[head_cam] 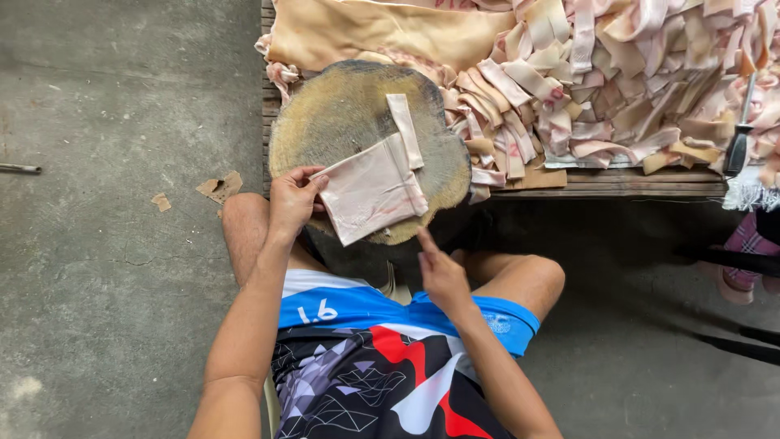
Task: The person sits on the floor and uses a large knife to cut sheets of pork skin on a round wooden cutting board. They repeatedly slice the skin into strips, then into smaller pieces, and transfer the cut pieces to a pile on a nearby table.
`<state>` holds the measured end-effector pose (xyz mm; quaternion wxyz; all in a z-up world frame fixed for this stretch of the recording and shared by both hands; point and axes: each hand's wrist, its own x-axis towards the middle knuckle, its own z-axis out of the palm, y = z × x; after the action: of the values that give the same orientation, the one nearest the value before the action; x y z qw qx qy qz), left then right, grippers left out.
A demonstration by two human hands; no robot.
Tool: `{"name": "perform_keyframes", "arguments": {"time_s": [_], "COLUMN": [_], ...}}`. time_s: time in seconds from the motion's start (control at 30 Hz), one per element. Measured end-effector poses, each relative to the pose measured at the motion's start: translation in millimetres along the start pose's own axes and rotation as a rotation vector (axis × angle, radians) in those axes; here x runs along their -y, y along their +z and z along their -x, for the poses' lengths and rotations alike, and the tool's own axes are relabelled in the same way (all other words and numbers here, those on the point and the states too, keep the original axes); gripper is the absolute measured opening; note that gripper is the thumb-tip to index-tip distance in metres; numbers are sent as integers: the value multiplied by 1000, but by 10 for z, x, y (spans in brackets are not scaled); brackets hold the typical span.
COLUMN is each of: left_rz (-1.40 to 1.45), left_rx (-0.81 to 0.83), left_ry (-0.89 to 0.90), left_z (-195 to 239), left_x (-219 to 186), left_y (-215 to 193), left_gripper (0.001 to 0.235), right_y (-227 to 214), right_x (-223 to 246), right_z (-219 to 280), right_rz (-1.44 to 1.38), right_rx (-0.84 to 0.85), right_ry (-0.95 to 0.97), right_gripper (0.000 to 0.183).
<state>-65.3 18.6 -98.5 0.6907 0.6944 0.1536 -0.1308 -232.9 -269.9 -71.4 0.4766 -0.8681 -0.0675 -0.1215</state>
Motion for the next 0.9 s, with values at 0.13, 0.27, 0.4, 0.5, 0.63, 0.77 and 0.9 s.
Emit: {"name": "perform_keyframes", "arguments": {"time_s": [0.13,0.27,0.4,0.5,0.63,0.77,0.9], "left_rz": [31,0,49,76,58,27,96], "left_rx": [2,16,45,27,14,20,27], "left_ry": [43,50,38,22,-14,-14,52], "left_z": [2,68,-8,-26,-5,21,-104], "left_x": [-20,-18,-19,39,-7,62,169], "left_y": [-1,21,-46,-40,-43,-30,-51], "left_gripper": [21,22,22,20,19,18,16], "right_y": [58,-134,-427,-599,-146,407,230], "right_x": [-170,117,594,728,344,38,-63], "right_z": [-141,-235,-243,-29,48,92,111], "right_rz": [50,-28,-460,-395,-177,51,-61], "right_rx": [166,128,103,42,-31,115,200], "right_ry": [453,375,347,-24,-120,31,412], "right_gripper": [54,55,56,51,47,56,53]}}
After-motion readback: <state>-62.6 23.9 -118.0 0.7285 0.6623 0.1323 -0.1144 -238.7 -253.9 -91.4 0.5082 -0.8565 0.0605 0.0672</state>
